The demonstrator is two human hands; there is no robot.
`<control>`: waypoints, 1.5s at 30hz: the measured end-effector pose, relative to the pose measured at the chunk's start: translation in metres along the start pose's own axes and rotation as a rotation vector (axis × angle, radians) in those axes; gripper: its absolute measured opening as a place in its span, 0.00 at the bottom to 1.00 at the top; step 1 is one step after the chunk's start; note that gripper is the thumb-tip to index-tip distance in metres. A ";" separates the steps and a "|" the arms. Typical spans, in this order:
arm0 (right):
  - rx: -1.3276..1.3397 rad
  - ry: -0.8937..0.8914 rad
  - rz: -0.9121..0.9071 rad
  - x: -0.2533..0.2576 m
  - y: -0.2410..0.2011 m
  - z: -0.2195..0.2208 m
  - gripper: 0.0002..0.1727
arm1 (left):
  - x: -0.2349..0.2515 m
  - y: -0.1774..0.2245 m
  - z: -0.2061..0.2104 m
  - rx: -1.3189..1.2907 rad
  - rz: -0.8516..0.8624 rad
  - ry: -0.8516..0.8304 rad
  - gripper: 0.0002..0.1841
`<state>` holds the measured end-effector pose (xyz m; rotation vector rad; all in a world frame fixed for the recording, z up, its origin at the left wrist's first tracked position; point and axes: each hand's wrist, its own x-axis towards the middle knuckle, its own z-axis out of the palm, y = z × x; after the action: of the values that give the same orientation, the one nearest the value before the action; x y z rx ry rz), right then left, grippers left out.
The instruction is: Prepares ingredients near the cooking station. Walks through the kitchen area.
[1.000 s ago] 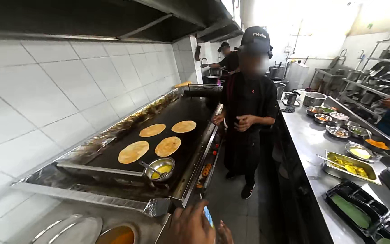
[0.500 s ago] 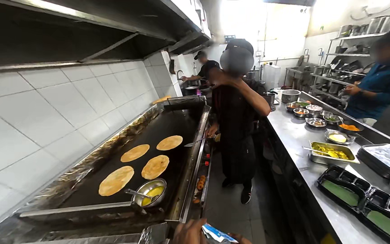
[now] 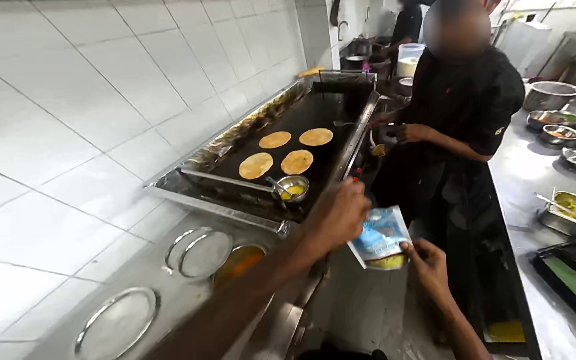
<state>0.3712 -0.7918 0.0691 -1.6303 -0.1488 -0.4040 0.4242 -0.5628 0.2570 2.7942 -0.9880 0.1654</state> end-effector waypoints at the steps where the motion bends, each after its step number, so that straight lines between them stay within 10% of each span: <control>1: 0.052 0.007 0.019 0.006 -0.003 0.001 0.05 | 0.009 0.000 -0.009 0.005 0.038 -0.003 0.06; 11: 1.027 -0.142 0.315 0.061 0.025 0.071 0.34 | 0.080 0.001 -0.074 0.116 0.007 -0.045 0.04; 35: 0.451 -0.134 -0.068 0.299 0.031 0.195 0.19 | 0.071 -0.286 -0.024 -0.076 -0.464 -0.030 0.12; 45: 0.440 -0.279 0.046 0.365 0.091 0.258 0.18 | 0.071 -0.338 0.016 -0.100 -0.693 -0.042 0.11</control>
<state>0.7836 -0.5997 0.0970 -1.2444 -0.3823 -0.0942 0.6936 -0.3509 0.2099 2.8618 0.0067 -0.0368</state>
